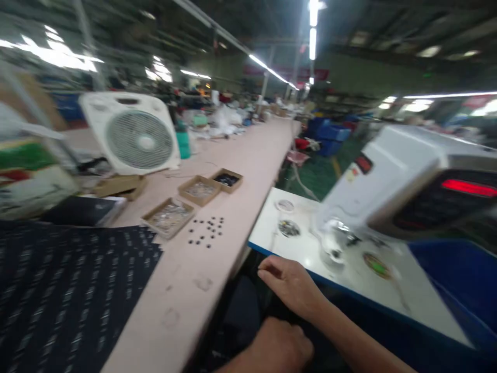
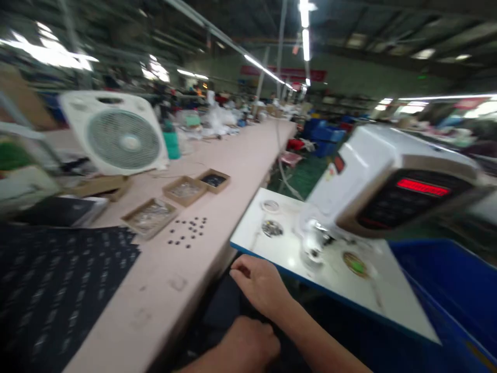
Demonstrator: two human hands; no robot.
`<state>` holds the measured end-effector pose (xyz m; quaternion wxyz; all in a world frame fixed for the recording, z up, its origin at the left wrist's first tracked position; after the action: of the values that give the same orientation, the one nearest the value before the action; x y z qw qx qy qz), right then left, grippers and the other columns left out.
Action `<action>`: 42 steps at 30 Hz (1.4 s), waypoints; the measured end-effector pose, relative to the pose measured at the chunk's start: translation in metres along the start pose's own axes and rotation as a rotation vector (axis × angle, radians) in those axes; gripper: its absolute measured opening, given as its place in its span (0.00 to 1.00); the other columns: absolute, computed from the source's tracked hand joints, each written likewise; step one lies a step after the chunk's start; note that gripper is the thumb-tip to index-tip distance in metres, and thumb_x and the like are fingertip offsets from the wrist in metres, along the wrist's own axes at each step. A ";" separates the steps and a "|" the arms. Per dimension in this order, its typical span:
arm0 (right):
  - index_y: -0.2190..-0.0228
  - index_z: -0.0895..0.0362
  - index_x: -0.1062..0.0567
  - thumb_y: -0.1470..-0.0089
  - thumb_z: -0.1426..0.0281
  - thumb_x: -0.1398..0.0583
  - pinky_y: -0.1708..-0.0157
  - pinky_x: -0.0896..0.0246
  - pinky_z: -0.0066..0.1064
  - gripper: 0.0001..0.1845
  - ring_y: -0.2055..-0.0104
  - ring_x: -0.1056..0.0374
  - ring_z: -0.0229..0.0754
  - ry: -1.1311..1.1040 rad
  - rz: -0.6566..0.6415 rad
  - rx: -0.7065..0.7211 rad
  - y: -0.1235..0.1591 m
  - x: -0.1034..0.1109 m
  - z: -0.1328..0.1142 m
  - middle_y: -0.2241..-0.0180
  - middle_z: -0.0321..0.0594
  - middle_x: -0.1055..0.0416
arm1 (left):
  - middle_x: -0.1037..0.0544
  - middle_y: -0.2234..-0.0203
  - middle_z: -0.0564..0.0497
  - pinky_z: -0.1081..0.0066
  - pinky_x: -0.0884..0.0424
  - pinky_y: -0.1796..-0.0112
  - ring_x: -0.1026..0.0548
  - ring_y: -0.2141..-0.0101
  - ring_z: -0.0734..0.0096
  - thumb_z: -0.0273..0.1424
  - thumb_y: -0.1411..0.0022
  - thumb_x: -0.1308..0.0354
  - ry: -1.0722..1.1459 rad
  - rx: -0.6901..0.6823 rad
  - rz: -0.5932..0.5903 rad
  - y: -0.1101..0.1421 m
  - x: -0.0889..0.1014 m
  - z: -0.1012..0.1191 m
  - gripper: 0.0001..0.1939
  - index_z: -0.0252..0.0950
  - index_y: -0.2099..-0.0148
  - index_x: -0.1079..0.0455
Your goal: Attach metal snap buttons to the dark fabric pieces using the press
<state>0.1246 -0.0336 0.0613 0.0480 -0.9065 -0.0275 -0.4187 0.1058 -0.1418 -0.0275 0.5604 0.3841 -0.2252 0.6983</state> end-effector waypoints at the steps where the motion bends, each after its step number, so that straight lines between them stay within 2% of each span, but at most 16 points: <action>1: 0.69 0.54 0.23 0.43 0.67 0.41 0.68 0.40 0.29 0.07 0.70 0.29 0.40 -0.025 0.068 -0.092 0.025 0.009 0.019 0.72 0.33 0.24 | 0.22 0.64 0.43 0.57 0.25 0.63 0.22 0.62 0.55 0.28 0.42 0.40 -0.059 0.021 0.075 -0.001 0.003 0.000 0.05 0.35 0.61 0.28; 2: 0.68 0.54 0.24 0.42 0.68 0.41 0.68 0.39 0.29 0.06 0.69 0.29 0.40 -0.048 0.137 -0.186 0.053 0.016 0.037 0.72 0.34 0.24 | 0.22 0.64 0.45 0.58 0.25 0.62 0.23 0.61 0.56 0.26 0.43 0.41 -0.106 0.046 0.144 -0.001 0.007 -0.001 0.05 0.36 0.61 0.29; 5: 0.66 0.55 0.25 0.40 0.68 0.42 0.66 0.37 0.29 0.07 0.68 0.29 0.40 -0.130 0.285 -0.399 0.133 0.015 0.076 0.70 0.35 0.24 | 0.23 0.65 0.47 0.59 0.27 0.64 0.24 0.63 0.56 0.24 0.45 0.44 -0.187 0.076 0.178 0.009 0.007 0.001 0.08 0.37 0.62 0.30; 7: 0.65 0.55 0.25 0.39 0.67 0.42 0.65 0.36 0.29 0.07 0.67 0.29 0.39 -0.178 0.342 -0.460 0.170 0.006 0.084 0.69 0.35 0.24 | 0.23 0.66 0.49 0.59 0.28 0.65 0.25 0.64 0.56 0.23 0.46 0.46 -0.218 0.049 0.176 0.017 0.004 0.009 0.11 0.38 0.60 0.30; 10: 0.63 0.55 0.25 0.39 0.67 0.41 0.66 0.36 0.28 0.06 0.69 0.29 0.38 -0.228 0.401 -0.468 0.197 -0.001 0.078 0.69 0.36 0.24 | 0.25 0.68 0.50 0.60 0.30 0.67 0.26 0.65 0.58 0.22 0.48 0.46 -0.261 -0.030 0.229 0.028 0.001 0.024 0.12 0.39 0.60 0.31; 15: 0.65 0.55 0.23 0.40 0.71 0.39 0.68 0.35 0.25 0.04 0.70 0.30 0.35 -0.332 0.367 -0.426 0.211 0.003 0.061 0.71 0.34 0.25 | 0.26 0.70 0.50 0.63 0.36 0.70 0.31 0.69 0.61 0.21 0.52 0.48 -0.306 -0.251 0.408 0.048 0.009 0.049 0.20 0.37 0.55 0.31; 20: 0.65 0.54 0.22 0.40 0.70 0.39 0.67 0.35 0.25 0.05 0.71 0.31 0.35 -0.339 0.338 -0.431 0.225 0.007 0.052 0.71 0.33 0.25 | 0.24 0.69 0.48 0.64 0.38 0.69 0.31 0.69 0.64 0.21 0.42 0.53 -0.255 -0.386 0.511 0.065 0.021 0.060 0.17 0.34 0.53 0.31; 24: 0.64 0.54 0.21 0.40 0.72 0.39 0.62 0.36 0.26 0.05 0.67 0.29 0.36 -0.342 0.284 -0.386 0.226 0.005 0.044 0.68 0.34 0.24 | 0.23 0.69 0.48 0.64 0.37 0.67 0.30 0.70 0.65 0.22 0.36 0.54 -0.274 -0.411 0.532 0.076 0.025 0.064 0.13 0.32 0.54 0.30; 28: 0.64 0.54 0.21 0.39 0.73 0.39 0.60 0.36 0.27 0.06 0.63 0.28 0.37 -0.346 0.241 -0.318 0.222 0.002 0.037 0.65 0.35 0.24 | 0.23 0.70 0.47 0.64 0.37 0.67 0.29 0.69 0.65 0.23 0.34 0.52 -0.285 -0.401 0.545 0.085 0.029 0.065 0.12 0.32 0.54 0.29; 37: 0.62 0.54 0.21 0.38 0.73 0.40 0.61 0.36 0.26 0.06 0.63 0.29 0.36 -0.348 0.196 -0.228 0.222 0.001 0.025 0.65 0.35 0.24 | 0.21 0.71 0.49 0.65 0.40 0.71 0.31 0.71 0.66 0.23 0.32 0.52 -0.298 -0.408 0.602 0.098 0.041 0.078 0.11 0.33 0.58 0.28; 42: 0.61 0.55 0.21 0.38 0.74 0.40 0.62 0.36 0.26 0.07 0.63 0.29 0.36 -0.352 0.182 -0.161 0.221 -0.002 0.022 0.66 0.36 0.24 | 0.22 0.71 0.49 0.65 0.40 0.70 0.31 0.71 0.66 0.23 0.31 0.53 -0.301 -0.406 0.593 0.096 0.040 0.079 0.12 0.33 0.59 0.28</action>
<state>0.1601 -0.2513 0.0319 0.0076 -0.9652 0.0798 -0.2489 0.0330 -0.2022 0.0628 0.3595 0.2815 -0.5399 0.7071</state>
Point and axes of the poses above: each hand's wrist, its own y-axis away from the middle knuckle, its own x-axis out of the back of the hand, z = x × y, the point moved 8 cm from there along -y, towards the middle knuckle
